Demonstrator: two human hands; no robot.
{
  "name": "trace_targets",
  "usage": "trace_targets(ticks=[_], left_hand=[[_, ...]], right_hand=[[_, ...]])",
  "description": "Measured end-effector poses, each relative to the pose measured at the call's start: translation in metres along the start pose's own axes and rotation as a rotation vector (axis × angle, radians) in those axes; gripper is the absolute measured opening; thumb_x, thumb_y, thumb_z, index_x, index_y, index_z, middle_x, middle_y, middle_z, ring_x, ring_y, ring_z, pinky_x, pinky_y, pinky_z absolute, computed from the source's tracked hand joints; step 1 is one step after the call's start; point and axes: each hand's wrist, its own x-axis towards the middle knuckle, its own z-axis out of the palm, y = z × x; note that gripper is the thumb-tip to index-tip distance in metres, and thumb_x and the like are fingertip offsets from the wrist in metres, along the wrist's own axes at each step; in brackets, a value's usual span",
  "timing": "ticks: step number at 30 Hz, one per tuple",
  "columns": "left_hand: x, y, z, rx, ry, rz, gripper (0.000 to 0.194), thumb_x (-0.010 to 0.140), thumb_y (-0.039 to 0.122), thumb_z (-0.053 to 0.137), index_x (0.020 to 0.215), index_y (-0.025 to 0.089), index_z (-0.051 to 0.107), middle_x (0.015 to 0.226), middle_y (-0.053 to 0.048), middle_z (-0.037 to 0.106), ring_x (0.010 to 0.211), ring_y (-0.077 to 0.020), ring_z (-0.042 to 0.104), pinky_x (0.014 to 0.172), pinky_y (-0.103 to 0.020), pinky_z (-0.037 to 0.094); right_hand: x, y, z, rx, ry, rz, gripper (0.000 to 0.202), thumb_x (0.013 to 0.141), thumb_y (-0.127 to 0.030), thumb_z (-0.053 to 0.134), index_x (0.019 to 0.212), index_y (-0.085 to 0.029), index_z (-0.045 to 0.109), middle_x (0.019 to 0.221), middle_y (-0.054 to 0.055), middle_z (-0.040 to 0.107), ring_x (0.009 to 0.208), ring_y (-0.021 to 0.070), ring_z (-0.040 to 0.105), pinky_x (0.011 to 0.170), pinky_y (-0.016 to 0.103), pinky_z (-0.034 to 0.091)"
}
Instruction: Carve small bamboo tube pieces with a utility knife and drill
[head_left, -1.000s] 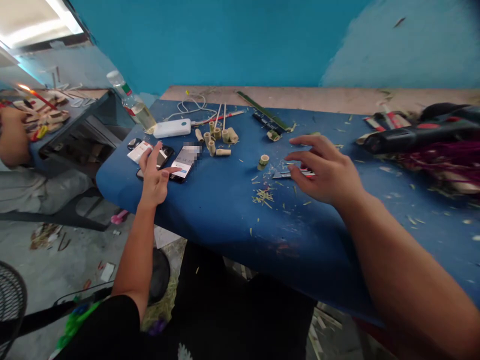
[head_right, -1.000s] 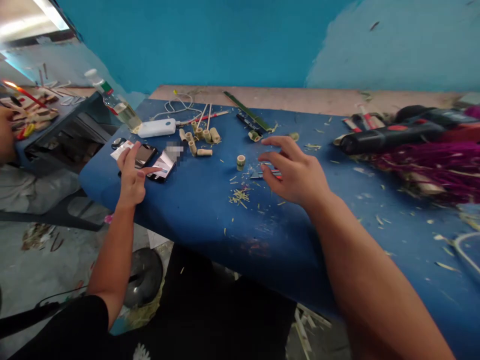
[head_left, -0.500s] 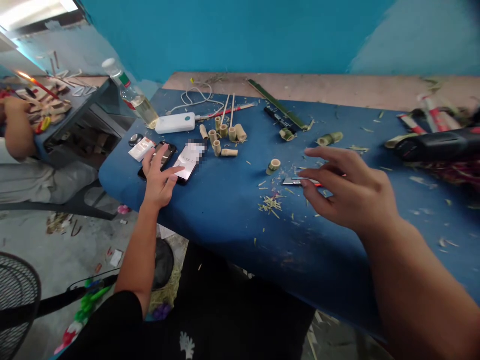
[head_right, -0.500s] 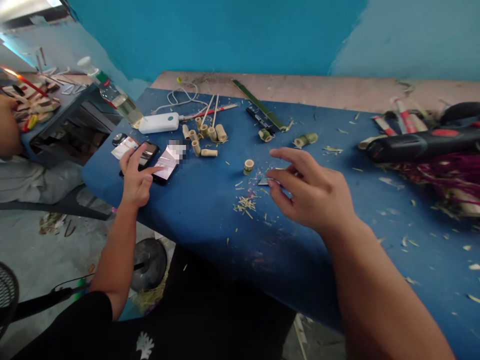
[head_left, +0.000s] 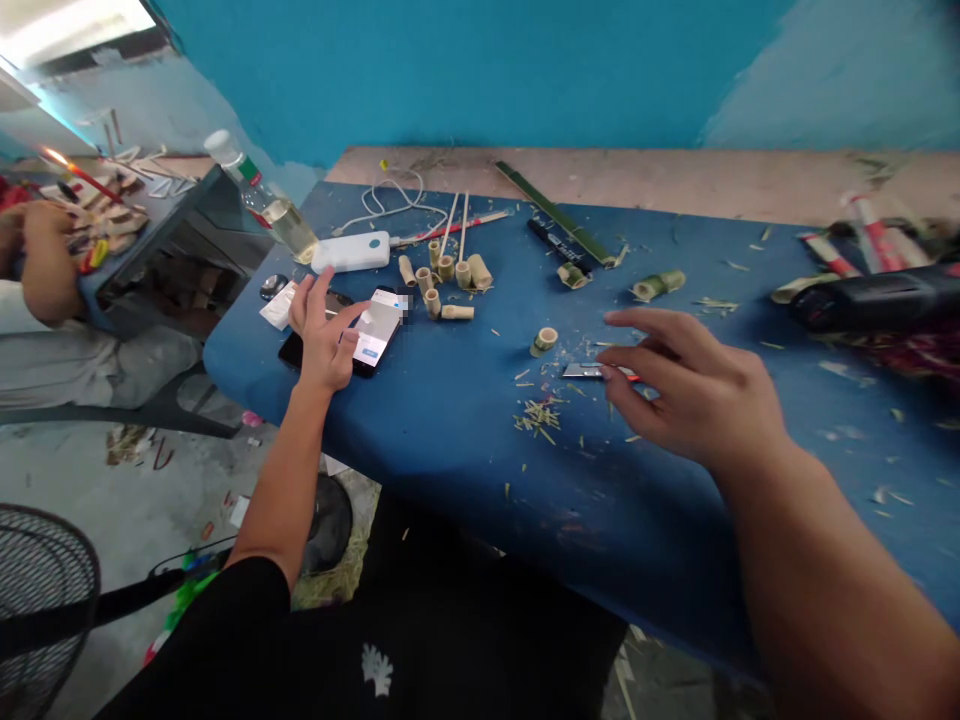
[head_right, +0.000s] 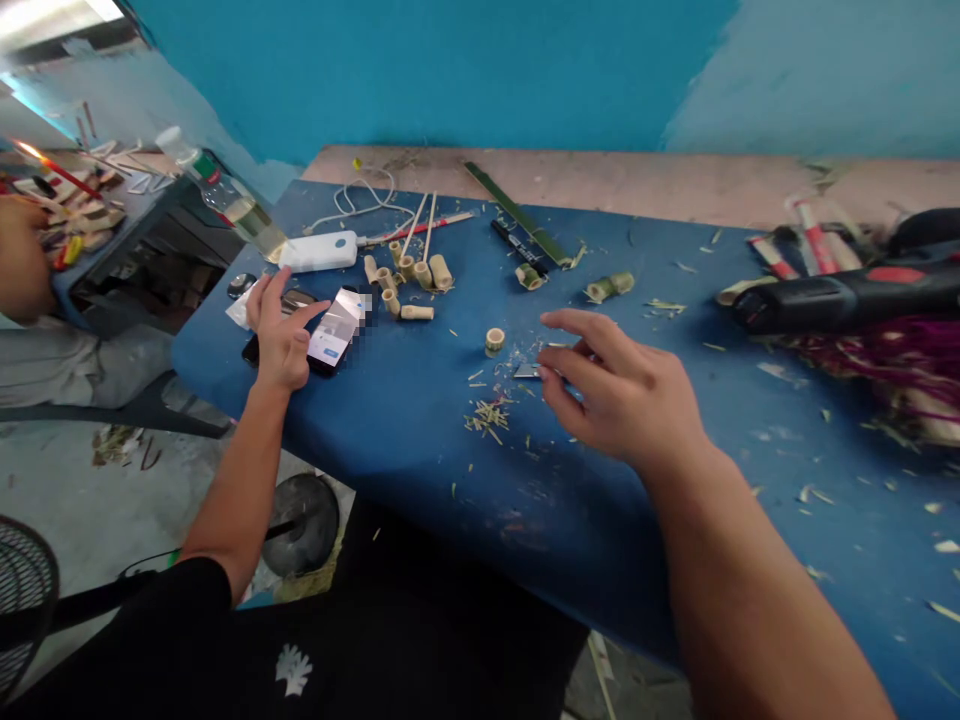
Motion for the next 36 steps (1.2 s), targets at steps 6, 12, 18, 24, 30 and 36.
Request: trace_targets(ticks=[6,12,18,24,30,36], left_hand=[[-0.005,-0.004,-0.001,-0.007,0.008,-0.024,0.118,0.092,0.103,0.003,0.095,0.021,0.088,0.166,-0.007,0.064,0.166,-0.0424,0.040,0.141,-0.064,0.029],[-0.019,0.000,-0.007,0.002,-0.063,0.007,0.110,0.093,0.101,0.000,0.073,0.029,0.081,0.156,0.001,0.074,0.167,-0.0409,0.043,0.140,-0.071,0.029],[-0.017,0.004,-0.007,-0.028,-0.143,0.012,0.105,0.093,0.101,0.008,0.075,0.031,0.083,0.157,0.001,0.074,0.169,-0.0411,0.039,0.143,-0.069,0.020],[-0.017,0.002,-0.007,-0.021,-0.114,0.001,0.108,0.091,0.103,0.007,0.084,0.033,0.089,0.155,0.000,0.073,0.167,-0.0417,0.041,0.142,-0.066,0.024],[-0.013,0.001,0.000,-0.003,-0.070,-0.031,0.108,0.092,0.104,0.015,0.114,0.031,0.091,0.177,0.000,0.052,0.171,-0.0454,0.029,0.145,-0.067,0.012],[-0.011,-0.001,0.005,-0.048,-0.123,-0.089,0.104,0.091,0.106,0.021,0.128,0.034,0.087,0.187,0.004,0.034,0.176,-0.0481,0.012,0.146,-0.064,0.000]], right_hand=[[0.003,0.004,-0.001,0.000,0.014,-0.075,0.008,0.094,-0.009,0.078,0.098,-0.016,0.077,0.128,0.019,0.080,0.068,0.0184,0.075,0.061,0.036,0.061],[0.001,0.006,0.002,0.017,-0.011,-0.068,0.013,0.093,-0.009,0.080,0.100,-0.018,0.075,0.130,0.018,0.080,0.066,0.0186,0.075,0.059,0.036,0.059],[0.000,0.006,0.002,0.028,-0.031,-0.065,0.011,0.094,-0.009,0.079,0.100,-0.018,0.076,0.131,0.018,0.080,0.067,0.0181,0.075,0.060,0.036,0.059],[0.001,0.005,0.001,0.015,-0.025,-0.069,0.010,0.093,-0.009,0.080,0.098,-0.017,0.076,0.129,0.019,0.080,0.067,0.0195,0.076,0.059,0.037,0.059],[0.001,0.005,-0.001,0.017,-0.028,-0.075,0.009,0.093,-0.009,0.080,0.097,-0.016,0.077,0.127,0.019,0.081,0.067,0.0188,0.076,0.060,0.036,0.058],[0.000,0.005,0.000,0.015,-0.044,-0.070,0.009,0.094,-0.010,0.079,0.099,-0.017,0.077,0.128,0.018,0.081,0.068,0.0195,0.076,0.061,0.038,0.059]])
